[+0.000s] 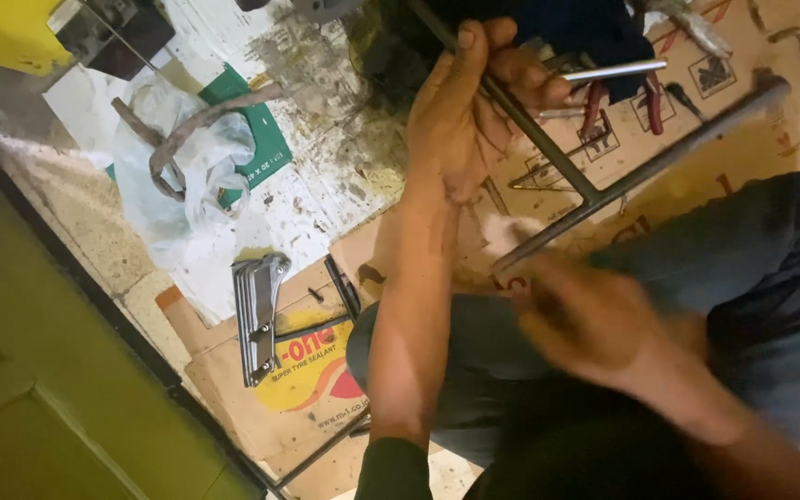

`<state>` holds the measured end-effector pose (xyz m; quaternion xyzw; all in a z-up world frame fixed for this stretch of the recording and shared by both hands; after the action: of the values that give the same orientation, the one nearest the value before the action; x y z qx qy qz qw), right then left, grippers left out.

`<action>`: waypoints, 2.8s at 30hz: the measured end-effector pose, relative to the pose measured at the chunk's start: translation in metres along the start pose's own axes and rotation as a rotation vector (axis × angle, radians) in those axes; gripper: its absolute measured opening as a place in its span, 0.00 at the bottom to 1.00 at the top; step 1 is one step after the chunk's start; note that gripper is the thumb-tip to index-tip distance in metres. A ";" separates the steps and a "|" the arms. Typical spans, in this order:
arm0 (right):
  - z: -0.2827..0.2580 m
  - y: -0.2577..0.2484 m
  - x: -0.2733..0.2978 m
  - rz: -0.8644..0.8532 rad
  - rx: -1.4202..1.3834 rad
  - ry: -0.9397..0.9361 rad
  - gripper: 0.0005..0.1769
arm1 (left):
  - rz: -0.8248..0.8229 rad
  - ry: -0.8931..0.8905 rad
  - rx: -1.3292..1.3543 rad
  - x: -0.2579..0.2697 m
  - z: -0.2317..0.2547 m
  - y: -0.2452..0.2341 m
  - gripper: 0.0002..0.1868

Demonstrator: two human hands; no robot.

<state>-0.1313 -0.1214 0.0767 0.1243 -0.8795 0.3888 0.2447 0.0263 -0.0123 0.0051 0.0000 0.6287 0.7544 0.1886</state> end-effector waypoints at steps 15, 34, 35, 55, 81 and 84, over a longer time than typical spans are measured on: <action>0.043 -0.037 -0.013 0.376 0.229 -0.109 0.46 | -0.133 -0.013 0.022 -0.003 0.005 0.006 0.17; -0.026 -0.044 0.015 0.581 0.332 -0.634 0.10 | -0.099 -0.017 0.027 -0.005 0.008 0.007 0.17; -0.018 -0.045 0.013 0.711 0.387 -0.682 0.13 | -0.097 -0.020 0.010 -0.004 0.008 0.006 0.17; -0.016 -0.048 -0.016 0.578 -0.021 -0.648 0.16 | 0.145 0.012 -0.166 0.000 0.009 0.005 0.15; -0.042 -0.041 -0.047 0.363 -0.281 -0.474 0.24 | 0.290 0.029 -1.652 0.014 0.054 0.044 0.32; -0.040 -0.043 -0.047 0.314 -0.220 -0.469 0.26 | 0.090 0.463 -2.149 0.022 0.071 0.061 0.15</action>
<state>-0.0600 -0.1187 0.1019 0.0459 -0.9572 0.2852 -0.0161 0.0054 0.0528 0.0724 -0.2827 -0.3362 0.8963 -0.0598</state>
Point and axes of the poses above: each hand's wrist, its own x-axis away from the middle knuckle, its own y-axis out of the palm, z = x × y, the point moved 3 cm from there along -x, towards the middle knuckle, and after that the axes turned 9 degrees about y, right-handed, at the moved point
